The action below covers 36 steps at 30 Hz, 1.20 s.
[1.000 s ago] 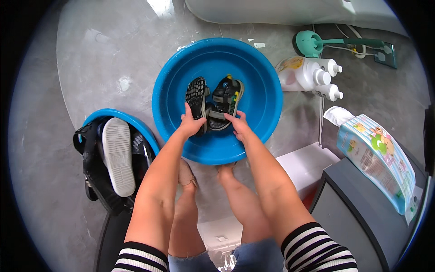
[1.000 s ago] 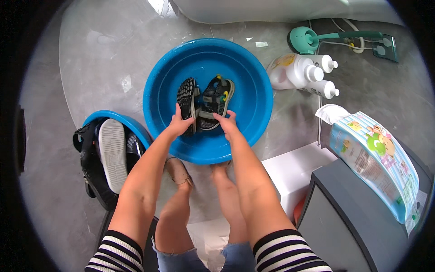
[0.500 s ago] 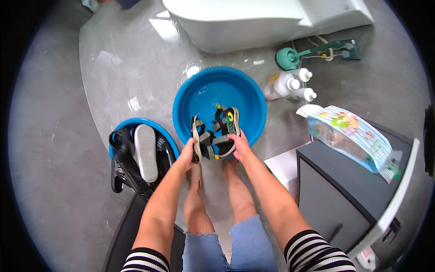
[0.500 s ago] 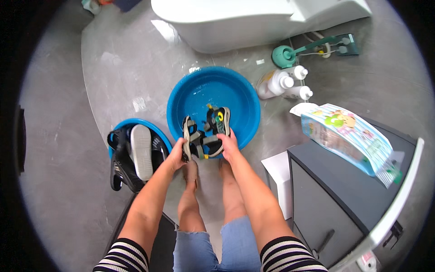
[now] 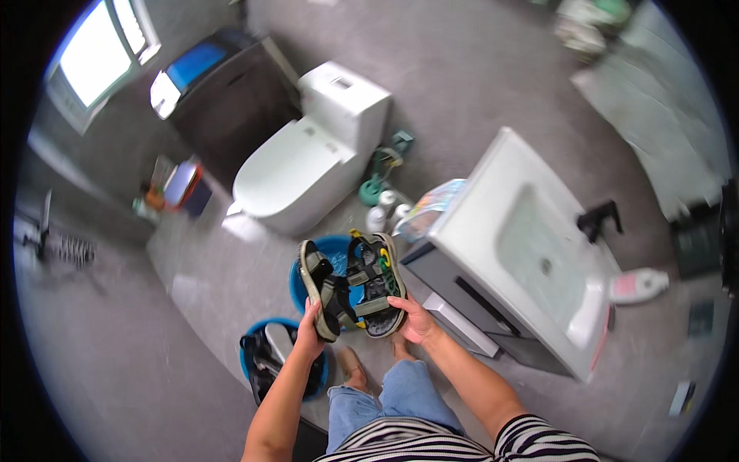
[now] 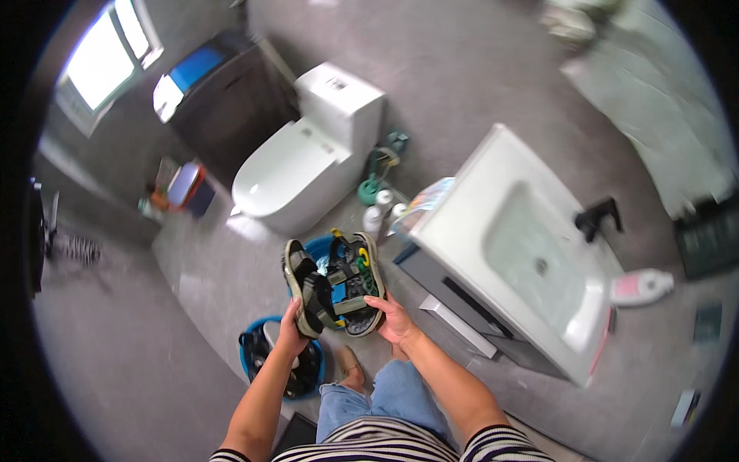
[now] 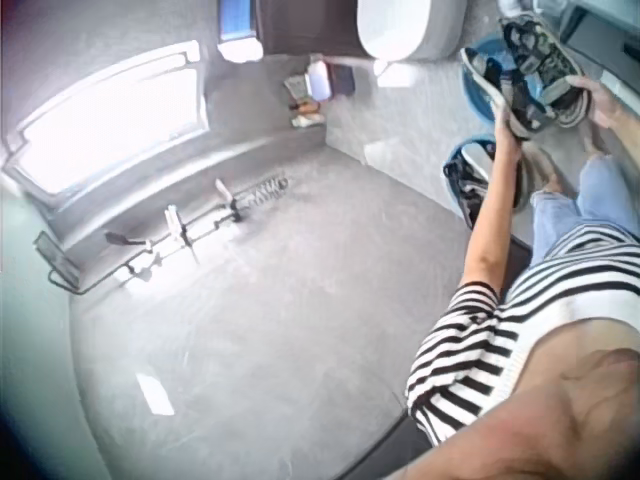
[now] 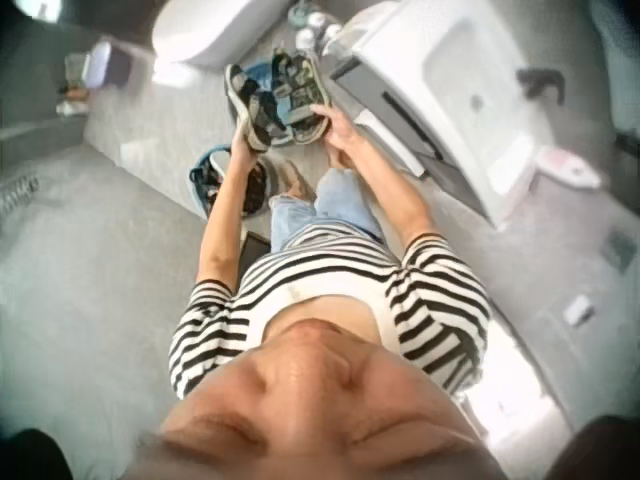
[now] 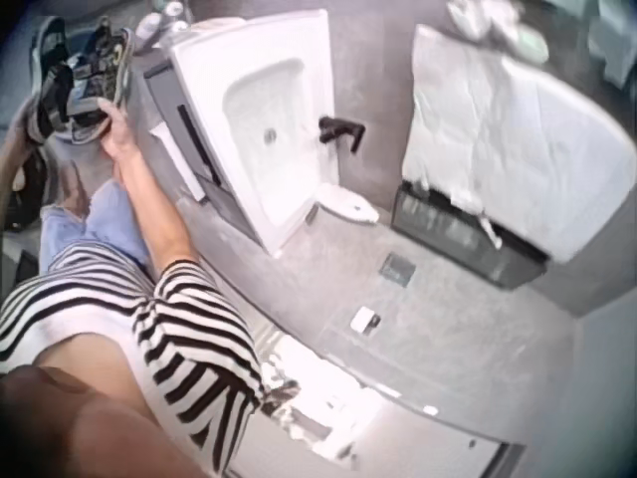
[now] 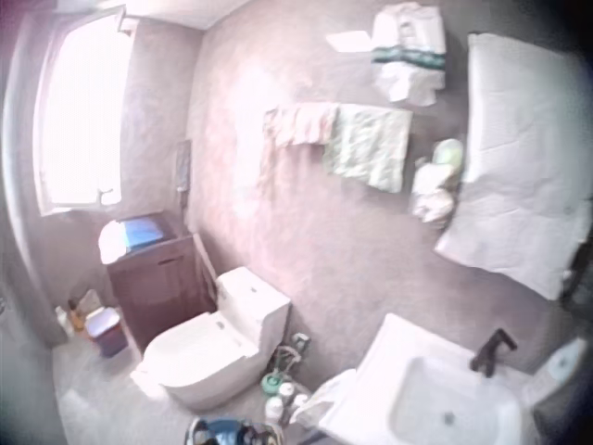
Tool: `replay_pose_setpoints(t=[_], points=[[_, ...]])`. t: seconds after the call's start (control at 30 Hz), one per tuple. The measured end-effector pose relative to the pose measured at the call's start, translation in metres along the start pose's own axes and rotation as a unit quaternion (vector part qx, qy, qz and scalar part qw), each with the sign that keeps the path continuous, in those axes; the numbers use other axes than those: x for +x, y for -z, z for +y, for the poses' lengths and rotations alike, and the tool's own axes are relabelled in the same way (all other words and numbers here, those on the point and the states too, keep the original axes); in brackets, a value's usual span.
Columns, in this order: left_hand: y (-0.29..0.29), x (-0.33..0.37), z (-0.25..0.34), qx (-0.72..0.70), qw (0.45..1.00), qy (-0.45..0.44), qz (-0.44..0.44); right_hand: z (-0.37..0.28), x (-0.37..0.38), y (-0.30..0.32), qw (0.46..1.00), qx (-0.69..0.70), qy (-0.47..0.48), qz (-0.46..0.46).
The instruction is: The person washes multiple pairs of shoes and sandals in a bathroom sink. They rinse each pair under running water, scrub them by hand, and place them into blue plastic basins on the floor.
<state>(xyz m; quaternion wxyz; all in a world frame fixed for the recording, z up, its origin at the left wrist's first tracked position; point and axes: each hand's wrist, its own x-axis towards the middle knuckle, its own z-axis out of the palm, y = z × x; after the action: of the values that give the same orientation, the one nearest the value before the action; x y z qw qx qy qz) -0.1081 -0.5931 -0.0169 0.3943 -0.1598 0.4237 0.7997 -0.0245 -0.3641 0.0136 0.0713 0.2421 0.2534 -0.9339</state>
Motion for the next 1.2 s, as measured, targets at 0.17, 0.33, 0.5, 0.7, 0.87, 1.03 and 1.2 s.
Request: replay_pose_setpoints(t=[0.17, 0.33, 0.5, 0.7, 0.87, 1.03, 1.2], points=[[-0.143, -0.024, 0.006, 0.04, 0.989, -0.011, -0.14, -0.083, -0.104, -0.029, 0.99, 0.052, 0.126, -0.026], [-0.298, -0.009, -0.04, 0.2, 0.958, 0.004, -0.204, -0.169, -0.191, 0.044, 0.965, 0.115, 0.233, -0.03], [-0.411, 0.05, -0.139, 0.405, 0.891, -0.114, -0.168, -0.243, -0.268, 0.174, 0.825, -0.331, 0.383, 0.249], [-0.472, 0.108, -0.259, 0.713, 0.685, -0.151, -0.012, -0.274, -0.302, 0.279, 0.431, -0.754, 0.298, 0.397], [-0.496, 0.101, -0.308, 0.825, 0.551, -0.103, 0.075, -0.283, -0.303, 0.319, 0.414, -0.829, 0.189, 0.326], [-0.481, 0.125, -0.321, 0.856, 0.494, -0.148, 0.018, -0.287, -0.282, 0.332, 0.44, -0.844, 0.109, 0.286], [-0.476, 0.145, -0.334, 0.855, 0.501, -0.136, 0.02, -0.282, -0.268, 0.338, 0.415, -0.865, 0.077, 0.27]])
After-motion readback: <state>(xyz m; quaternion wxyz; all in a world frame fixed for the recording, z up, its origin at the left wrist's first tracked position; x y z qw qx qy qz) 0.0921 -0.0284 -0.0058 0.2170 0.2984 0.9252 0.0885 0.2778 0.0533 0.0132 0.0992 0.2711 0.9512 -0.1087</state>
